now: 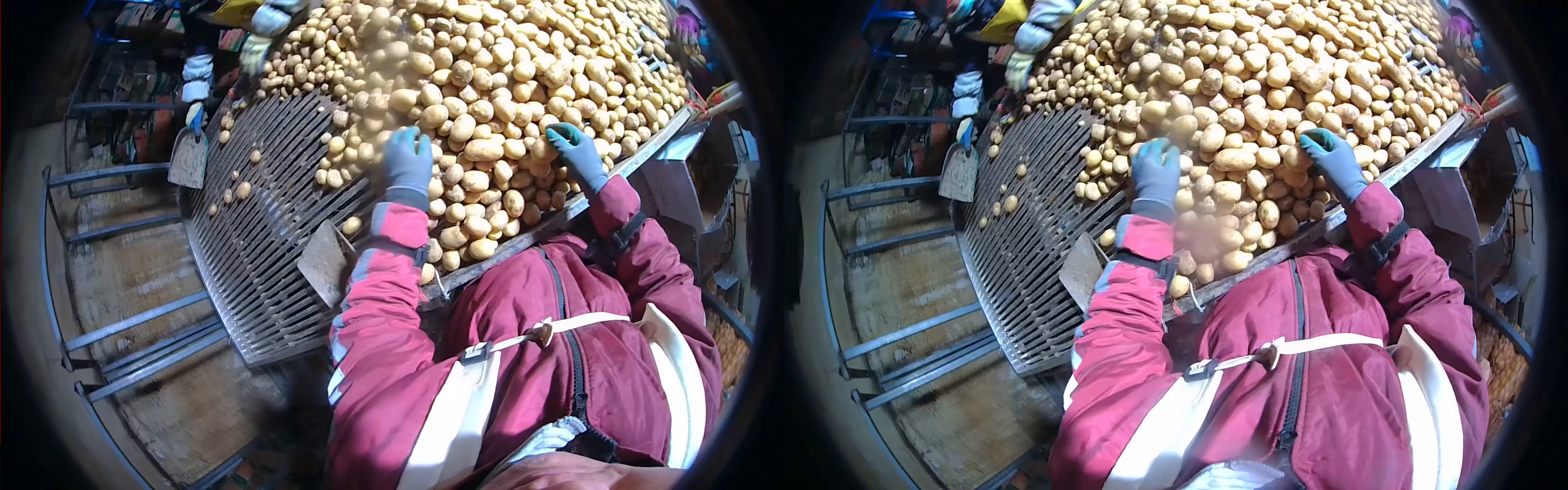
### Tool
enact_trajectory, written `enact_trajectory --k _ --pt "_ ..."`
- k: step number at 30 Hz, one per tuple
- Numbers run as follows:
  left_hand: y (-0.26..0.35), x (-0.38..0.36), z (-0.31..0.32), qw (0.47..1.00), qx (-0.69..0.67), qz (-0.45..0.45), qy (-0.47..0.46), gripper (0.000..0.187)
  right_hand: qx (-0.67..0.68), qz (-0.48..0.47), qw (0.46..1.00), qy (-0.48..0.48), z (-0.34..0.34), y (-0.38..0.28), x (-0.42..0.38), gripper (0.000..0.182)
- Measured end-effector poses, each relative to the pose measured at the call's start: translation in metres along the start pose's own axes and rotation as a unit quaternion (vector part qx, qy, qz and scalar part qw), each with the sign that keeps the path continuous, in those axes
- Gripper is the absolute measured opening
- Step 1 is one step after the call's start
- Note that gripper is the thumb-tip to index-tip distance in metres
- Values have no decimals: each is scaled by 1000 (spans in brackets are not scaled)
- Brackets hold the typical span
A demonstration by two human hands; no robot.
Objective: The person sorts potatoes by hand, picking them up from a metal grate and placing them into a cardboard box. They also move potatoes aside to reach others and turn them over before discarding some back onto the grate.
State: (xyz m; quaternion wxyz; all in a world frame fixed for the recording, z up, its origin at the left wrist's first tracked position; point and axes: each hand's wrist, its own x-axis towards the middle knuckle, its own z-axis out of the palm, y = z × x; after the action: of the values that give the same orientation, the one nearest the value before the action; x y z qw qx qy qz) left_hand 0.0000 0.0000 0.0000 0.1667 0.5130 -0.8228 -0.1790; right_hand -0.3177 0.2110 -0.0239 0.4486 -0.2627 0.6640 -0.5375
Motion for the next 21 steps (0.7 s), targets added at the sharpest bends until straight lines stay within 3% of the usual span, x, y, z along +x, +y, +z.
enact_trajectory --k 2,3,5,6,9,11,13,15,16,17,19,21 --pt "4 15 -4 988 -61 79 117 39 -52 -49 997 -6 11 -10 -11 43" --pt "20 22 -33 994 -104 -31 30 46 -113 -44 993 6 25 14 -9 50" --pt "-4 64 1 966 -252 -54 6 55 -267 -86 960 29 29 -6 -15 55" --pt "4 74 3 989 -138 28 53 60 -249 -97 963 14 29 -13 -17 52" --pt "35 87 3 993 -75 -94 -16 60 -227 -43 973 1 21 -26 -15 49" --pt "21 92 6 991 -61 -109 -49 62 -32 -33 999 -8 11 4 -1 40" --pt "6 91 11 937 -333 -101 -39 44 24 36 999 -29 -4 -24 -9 38" --pt "31 78 -15 846 -461 -268 -12 38 20 50 998 -38 -16 -51 -19 42" --pt "60 66 -34 812 -499 -304 7 40 -82 59 990 -100 -19 -63 -22 44" --pt "49 59 -29 779 -556 -287 16 38 -184 65 968 -161 -22 -68 -24 46" --pt "55 39 -40 709 -624 -325 -44 37 -192 -22 954 -230 -12 -48 -26 50" --pt "87 11 -49 683 -623 -381 -22 36 -290 -155 903 -275 2 -42 -24 59"
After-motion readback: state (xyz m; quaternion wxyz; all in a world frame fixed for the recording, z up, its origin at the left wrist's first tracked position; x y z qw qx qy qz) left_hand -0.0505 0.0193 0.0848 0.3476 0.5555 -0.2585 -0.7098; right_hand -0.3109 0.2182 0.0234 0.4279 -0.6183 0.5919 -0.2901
